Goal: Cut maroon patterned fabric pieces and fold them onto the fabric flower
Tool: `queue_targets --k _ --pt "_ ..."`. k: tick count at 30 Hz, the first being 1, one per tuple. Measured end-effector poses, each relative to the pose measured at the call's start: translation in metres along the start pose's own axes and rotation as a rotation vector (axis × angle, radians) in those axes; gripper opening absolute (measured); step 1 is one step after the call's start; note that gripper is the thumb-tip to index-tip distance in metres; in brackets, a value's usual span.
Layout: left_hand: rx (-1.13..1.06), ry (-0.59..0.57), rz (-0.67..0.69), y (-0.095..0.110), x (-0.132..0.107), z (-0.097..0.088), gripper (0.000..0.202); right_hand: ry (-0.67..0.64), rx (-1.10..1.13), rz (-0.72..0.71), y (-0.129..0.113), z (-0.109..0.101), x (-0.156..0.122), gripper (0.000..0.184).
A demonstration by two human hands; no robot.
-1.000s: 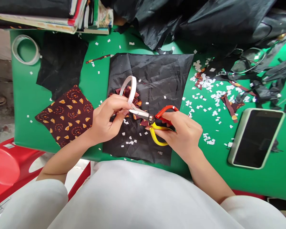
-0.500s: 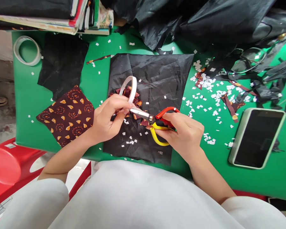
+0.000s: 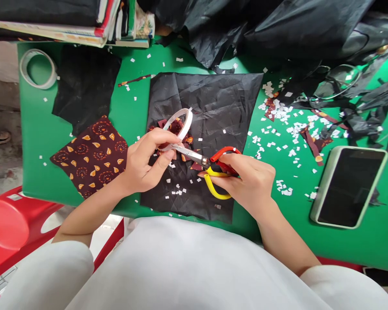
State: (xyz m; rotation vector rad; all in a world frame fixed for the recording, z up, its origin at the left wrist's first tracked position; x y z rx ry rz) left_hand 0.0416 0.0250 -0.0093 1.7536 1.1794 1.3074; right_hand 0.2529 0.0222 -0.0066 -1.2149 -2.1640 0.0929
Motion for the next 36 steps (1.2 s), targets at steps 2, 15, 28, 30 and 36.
queue_targets --k 2,15,28,30,36 --pt "0.008 0.007 -0.006 0.0 0.0 -0.001 0.023 0.011 0.008 -0.005 -0.001 0.0 0.0 0.027" --pt "0.001 0.05 0.054 0.0 0.0 0.0 0.026 0.048 -0.007 -0.03 -0.002 0.002 0.0 0.031" --pt "0.647 0.177 0.074 -0.009 0.009 -0.018 0.028 0.135 -0.086 -0.079 0.002 -0.001 0.001 0.028" --pt "0.753 0.163 0.024 -0.02 0.012 -0.023 0.025 0.134 -0.109 -0.098 0.003 0.0 0.001 0.031" --pt "0.803 0.145 0.026 -0.023 0.016 -0.028 0.02 0.09 -0.164 -0.132 0.005 0.004 0.0 0.029"
Point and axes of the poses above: each hand's wrist, its own x-axis towards the middle knuckle, its own z-axis out of the palm, y = z × x, the point moved 2 cm from there along x, towards the middle knuckle, and after that the axes turned 7 degrees about y, right-handed, at the moved point
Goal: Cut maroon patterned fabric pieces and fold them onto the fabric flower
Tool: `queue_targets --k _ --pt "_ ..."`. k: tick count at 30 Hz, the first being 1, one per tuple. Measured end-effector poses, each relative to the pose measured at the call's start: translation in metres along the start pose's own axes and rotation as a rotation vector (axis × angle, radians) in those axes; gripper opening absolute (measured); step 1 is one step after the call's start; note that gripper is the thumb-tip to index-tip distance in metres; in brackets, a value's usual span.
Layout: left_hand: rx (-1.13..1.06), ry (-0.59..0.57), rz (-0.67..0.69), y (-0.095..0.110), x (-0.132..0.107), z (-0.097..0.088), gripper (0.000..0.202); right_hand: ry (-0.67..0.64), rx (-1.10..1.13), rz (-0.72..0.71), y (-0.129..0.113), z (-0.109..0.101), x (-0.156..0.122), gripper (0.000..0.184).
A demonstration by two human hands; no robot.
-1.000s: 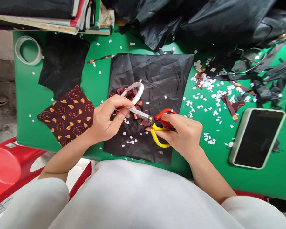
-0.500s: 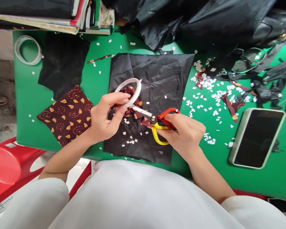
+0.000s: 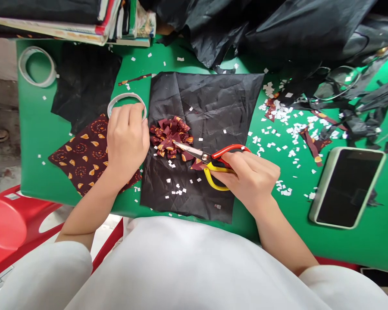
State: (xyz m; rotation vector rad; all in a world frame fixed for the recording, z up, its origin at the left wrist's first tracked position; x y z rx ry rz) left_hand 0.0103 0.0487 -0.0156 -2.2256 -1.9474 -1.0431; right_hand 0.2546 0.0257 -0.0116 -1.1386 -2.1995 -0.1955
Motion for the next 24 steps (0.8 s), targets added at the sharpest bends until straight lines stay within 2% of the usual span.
queue_targets --k 2,5,8,12,24 --pt "-0.071 0.021 0.086 0.01 0.002 -0.005 0.017 -0.014 -0.015 -0.01 0.0 0.001 0.0 0.029" --pt "-0.32 -0.046 0.188 0.027 0.004 -0.011 0.016 -0.029 -0.024 -0.012 0.001 0.001 -0.002 0.03" --pt "-0.478 -0.115 0.139 0.035 0.004 -0.012 0.014 -0.043 -0.036 -0.017 0.002 0.001 -0.003 0.032" --pt "-0.449 -0.159 0.062 0.035 0.004 -0.011 0.009 -0.05 -0.056 -0.028 0.002 0.002 -0.004 0.033" --pt "-0.341 -0.166 0.097 0.036 0.005 -0.012 0.009 0.016 -0.158 -0.123 0.001 0.0 -0.002 0.026"
Point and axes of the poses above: each hand's wrist, its own x-axis towards the middle knuckle, its own z-axis out of the palm, y = z × x, the point moved 2 cm from there along x, towards the middle knuckle, and after that the axes turned 7 degrees about y, right-handed, at the moved point
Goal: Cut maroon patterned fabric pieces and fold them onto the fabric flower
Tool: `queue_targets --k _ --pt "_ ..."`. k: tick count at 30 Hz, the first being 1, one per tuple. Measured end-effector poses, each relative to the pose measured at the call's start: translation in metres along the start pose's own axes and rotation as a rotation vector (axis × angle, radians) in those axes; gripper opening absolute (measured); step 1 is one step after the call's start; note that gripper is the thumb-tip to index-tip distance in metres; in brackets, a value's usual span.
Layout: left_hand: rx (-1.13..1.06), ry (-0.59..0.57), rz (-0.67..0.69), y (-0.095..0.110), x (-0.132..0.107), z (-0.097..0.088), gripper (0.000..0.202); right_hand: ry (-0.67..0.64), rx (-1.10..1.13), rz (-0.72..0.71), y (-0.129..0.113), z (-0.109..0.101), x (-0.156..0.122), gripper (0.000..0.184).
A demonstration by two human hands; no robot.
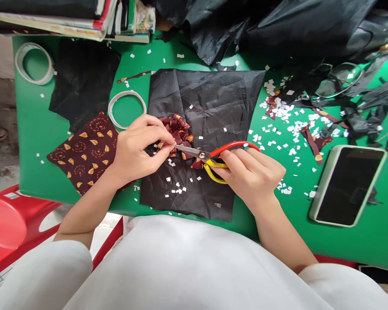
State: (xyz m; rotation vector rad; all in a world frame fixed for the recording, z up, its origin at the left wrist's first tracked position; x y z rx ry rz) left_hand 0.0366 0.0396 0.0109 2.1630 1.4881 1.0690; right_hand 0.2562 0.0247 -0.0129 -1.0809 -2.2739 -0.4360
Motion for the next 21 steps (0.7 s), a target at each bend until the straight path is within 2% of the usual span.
queue_targets --k 5,9,13,18,21 --pt "-0.025 -0.042 -0.011 -0.0005 0.0001 0.0003 0.011 -0.071 0.019 0.069 0.0024 0.003 -0.003 0.019" --pt "-0.098 -0.068 -0.09 -0.0007 -0.0004 0.002 0.01 -0.17 0.069 0.137 0.0049 0.0056 -0.0052 0.015" --pt "-0.16 -0.064 -0.153 -0.0004 -0.0018 0.0046 0.01 -0.21 0.155 0.175 0.0066 0.0064 -0.0054 0.011" --pt "-0.242 0.033 -0.143 -0.0005 -0.0042 0.0075 0.01 -0.24 0.165 0.179 0.0092 0.0045 -0.0033 0.005" --pt "-0.283 0.113 -0.097 -0.0013 -0.0057 0.009 0.013 -0.197 0.18 0.166 0.0096 0.0023 -0.0014 0.003"
Point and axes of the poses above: each hand's wrist, its own x-axis towards the middle knuckle, its own z-axis out of the palm, y = z × x, the point moved 2 cm from there along x, towards the middle knuckle, and after that the axes turned 7 degrees about y, right-handed, at the moved point
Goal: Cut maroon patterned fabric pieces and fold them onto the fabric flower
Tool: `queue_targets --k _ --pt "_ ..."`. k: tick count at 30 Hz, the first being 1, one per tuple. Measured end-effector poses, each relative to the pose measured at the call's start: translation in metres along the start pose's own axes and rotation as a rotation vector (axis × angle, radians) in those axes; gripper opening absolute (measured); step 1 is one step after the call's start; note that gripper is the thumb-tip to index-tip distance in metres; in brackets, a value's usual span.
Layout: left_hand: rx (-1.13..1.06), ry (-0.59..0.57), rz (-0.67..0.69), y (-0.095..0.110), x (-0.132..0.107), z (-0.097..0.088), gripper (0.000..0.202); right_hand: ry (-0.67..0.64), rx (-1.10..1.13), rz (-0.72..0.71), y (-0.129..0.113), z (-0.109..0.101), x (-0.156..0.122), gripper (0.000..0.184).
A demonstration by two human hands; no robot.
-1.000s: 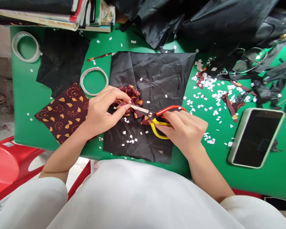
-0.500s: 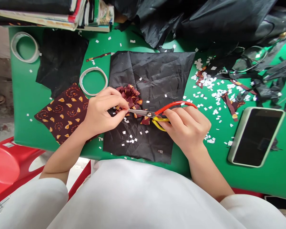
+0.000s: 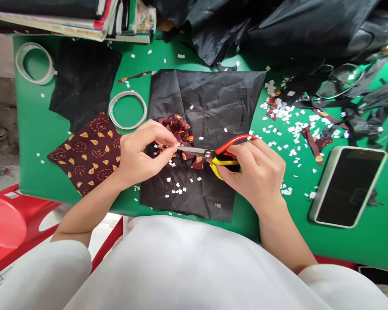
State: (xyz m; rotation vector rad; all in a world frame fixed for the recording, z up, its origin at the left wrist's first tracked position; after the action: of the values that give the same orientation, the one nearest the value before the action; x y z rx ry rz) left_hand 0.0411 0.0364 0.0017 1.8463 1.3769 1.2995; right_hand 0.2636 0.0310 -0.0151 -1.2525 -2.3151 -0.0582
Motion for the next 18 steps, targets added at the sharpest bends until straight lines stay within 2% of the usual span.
queue_targets --k 4,9,13,18 --pt "-0.023 0.058 0.042 -0.001 -0.002 0.001 0.014 -0.002 -0.007 -0.001 0.0 -0.001 0.001 0.004" --pt "-0.039 0.149 -0.01 0.0 -0.003 -0.003 0.012 0.06 -0.033 0.012 0.001 -0.001 -0.001 0.008" --pt "-0.027 0.086 -0.14 -0.001 -0.004 -0.002 0.011 0.131 -0.071 0.174 0.008 0.001 -0.004 0.017" --pt "-0.13 -0.02 -0.227 -0.001 -0.008 0.005 0.012 0.08 -0.092 0.327 0.014 0.004 -0.005 0.021"
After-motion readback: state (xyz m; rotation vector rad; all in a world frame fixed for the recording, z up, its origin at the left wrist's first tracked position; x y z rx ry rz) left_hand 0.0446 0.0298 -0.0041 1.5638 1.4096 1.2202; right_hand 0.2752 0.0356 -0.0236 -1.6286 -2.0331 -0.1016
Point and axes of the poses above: each hand's wrist, its own x-axis towards the middle knuckle, its own z-axis out of the palm, y = z × x, the point moved 2 cm from there along x, towards the middle knuckle, and after that the axes turned 7 degrees about y, right-handed, at the moved point
